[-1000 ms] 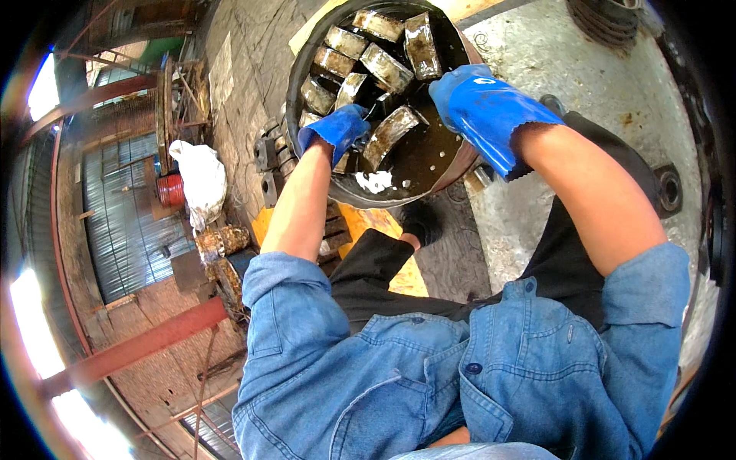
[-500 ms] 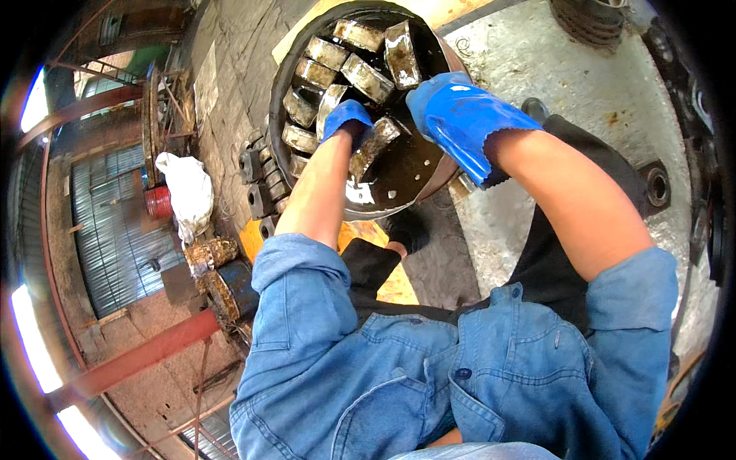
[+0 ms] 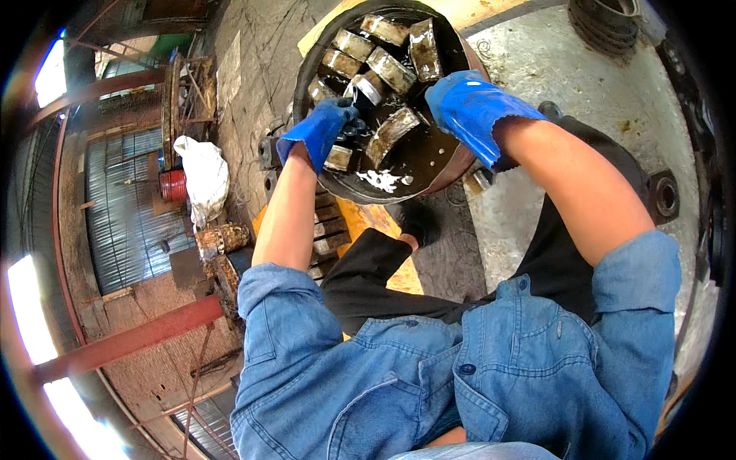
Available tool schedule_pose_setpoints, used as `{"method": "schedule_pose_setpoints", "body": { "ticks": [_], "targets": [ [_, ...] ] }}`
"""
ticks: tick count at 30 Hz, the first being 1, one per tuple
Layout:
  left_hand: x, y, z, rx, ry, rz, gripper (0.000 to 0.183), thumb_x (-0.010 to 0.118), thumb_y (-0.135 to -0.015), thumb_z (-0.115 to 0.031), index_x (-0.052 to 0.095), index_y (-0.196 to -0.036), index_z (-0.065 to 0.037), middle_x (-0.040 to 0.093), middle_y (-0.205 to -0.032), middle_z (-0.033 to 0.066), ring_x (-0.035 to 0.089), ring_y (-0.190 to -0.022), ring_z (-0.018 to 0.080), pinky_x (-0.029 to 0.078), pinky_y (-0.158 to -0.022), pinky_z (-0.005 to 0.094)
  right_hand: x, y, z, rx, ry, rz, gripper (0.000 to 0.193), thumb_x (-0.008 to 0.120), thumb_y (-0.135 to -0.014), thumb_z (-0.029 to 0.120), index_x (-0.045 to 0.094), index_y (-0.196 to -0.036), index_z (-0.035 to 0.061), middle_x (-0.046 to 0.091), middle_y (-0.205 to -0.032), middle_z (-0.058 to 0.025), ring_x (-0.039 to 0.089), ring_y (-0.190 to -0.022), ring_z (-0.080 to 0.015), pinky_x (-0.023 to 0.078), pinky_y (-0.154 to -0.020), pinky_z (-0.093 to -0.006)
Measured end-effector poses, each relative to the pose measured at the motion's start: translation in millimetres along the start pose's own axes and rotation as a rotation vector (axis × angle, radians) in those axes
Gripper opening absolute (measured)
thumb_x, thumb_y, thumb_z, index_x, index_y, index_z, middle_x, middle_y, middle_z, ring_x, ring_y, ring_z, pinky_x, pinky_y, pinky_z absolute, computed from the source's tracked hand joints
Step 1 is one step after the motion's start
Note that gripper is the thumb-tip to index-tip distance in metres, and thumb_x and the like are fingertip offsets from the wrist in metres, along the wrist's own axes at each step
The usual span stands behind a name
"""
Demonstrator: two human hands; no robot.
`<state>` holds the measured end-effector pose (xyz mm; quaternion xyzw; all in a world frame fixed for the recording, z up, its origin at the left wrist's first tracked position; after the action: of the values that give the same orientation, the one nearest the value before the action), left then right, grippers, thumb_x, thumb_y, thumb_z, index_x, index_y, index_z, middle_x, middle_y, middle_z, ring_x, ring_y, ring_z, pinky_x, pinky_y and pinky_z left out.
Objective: The person cleans oily metal components by picking them up from a pile on the floor and placing them into a barrel filled with liquid. Using gloved hands and a small red-handled brush, they scrub the surfaces of the parts before arranging them inside the barrel.
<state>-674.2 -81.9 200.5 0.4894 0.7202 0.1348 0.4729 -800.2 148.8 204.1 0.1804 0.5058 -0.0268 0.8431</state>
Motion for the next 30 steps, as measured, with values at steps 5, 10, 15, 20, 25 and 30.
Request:
{"method": "schedule_pose_setpoints", "body": {
  "ticks": [5,10,15,20,25,30],
  "targets": [
    [-44,-9,-14,0.256,-0.282,-0.265,0.034,0.062,-0.099,-0.010,0.069,-0.131,-0.001,0.076,-0.098,0.0123,0.069,-0.082,0.0200,0.054,-0.076,0.0348,5,-3,5,-0.041,0.015,-0.027,0.033,0.075,-0.076,0.013,0.080,-0.107,0.0048,0.078,-0.106,-0.0207,0.077,-0.101,-0.0372,0.061,-0.086,-0.0502],
    [-24,-12,-49,0.171,-1.274,-0.470,0.030,0.062,-0.093,-0.009,0.073,-0.121,-0.008,0.075,-0.118,0.0212,0.072,-0.109,0.0404,0.057,-0.092,0.0474,0,0,-4,0.022,-0.018,-0.049,0.033,0.074,-0.076,0.012,0.081,-0.107,0.0051,0.078,-0.107,-0.0218,0.077,-0.101,-0.0379,0.061,-0.086,-0.0507],
    [-23,-41,-22,0.159,-1.464,-0.355,0.031,0.057,-0.099,-0.015,0.074,-0.124,-0.010,0.072,-0.130,0.0169,0.072,-0.117,0.0392,0.057,-0.099,0.0537,-3,6,1,-0.056,-0.019,-0.086,0.032,0.073,-0.076,0.011,0.081,-0.106,0.0039,0.077,-0.103,-0.0233,0.077,-0.097,-0.0388,0.061,-0.084,-0.0506],
    [-20,-19,2,-0.016,-1.442,-0.336,0.033,0.052,-0.101,-0.017,0.069,-0.128,-0.011,0.073,-0.126,0.0199,0.072,-0.116,0.0402,0.056,-0.097,0.0545,-4,10,-2,-0.113,-0.015,-0.215,0.024,0.071,-0.075,0.009,0.081,-0.096,0.0020,0.077,-0.092,-0.0240,0.078,-0.089,-0.0396,0.062,-0.077,-0.0498],
    [-16,22,36,-0.104,-1.410,-0.296,0.038,0.056,-0.099,-0.014,0.064,-0.135,-0.021,0.074,-0.123,0.0193,0.072,-0.113,0.0405,0.058,-0.092,0.0531,-5,10,1,-0.094,-0.009,-0.212,0.022,0.072,-0.075,0.010,0.080,-0.094,0.0007,0.077,-0.089,-0.0240,0.078,-0.086,-0.0401,0.062,-0.074,-0.0505],
    [-20,28,77,-0.156,-1.289,-0.332,0.036,0.047,-0.104,-0.022,0.065,-0.135,-0.025,0.073,-0.125,0.0199,0.072,-0.113,0.0398,0.058,-0.094,0.0534,-4,4,0,-0.040,-0.009,-0.114,0.026,0.072,-0.077,0.011,0.081,-0.099,0.0022,0.078,-0.096,-0.0233,0.078,-0.092,-0.0392,0.062,-0.079,-0.0502]
  ]
}}
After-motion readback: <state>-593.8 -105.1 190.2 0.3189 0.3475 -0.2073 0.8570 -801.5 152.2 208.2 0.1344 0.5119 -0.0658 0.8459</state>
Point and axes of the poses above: each hand's wrist, its own y-axis away from the middle knuckle, its own x-axis out of the palm, z = x × y, the point moved 8 cm from there along -y, towards the middle knuckle
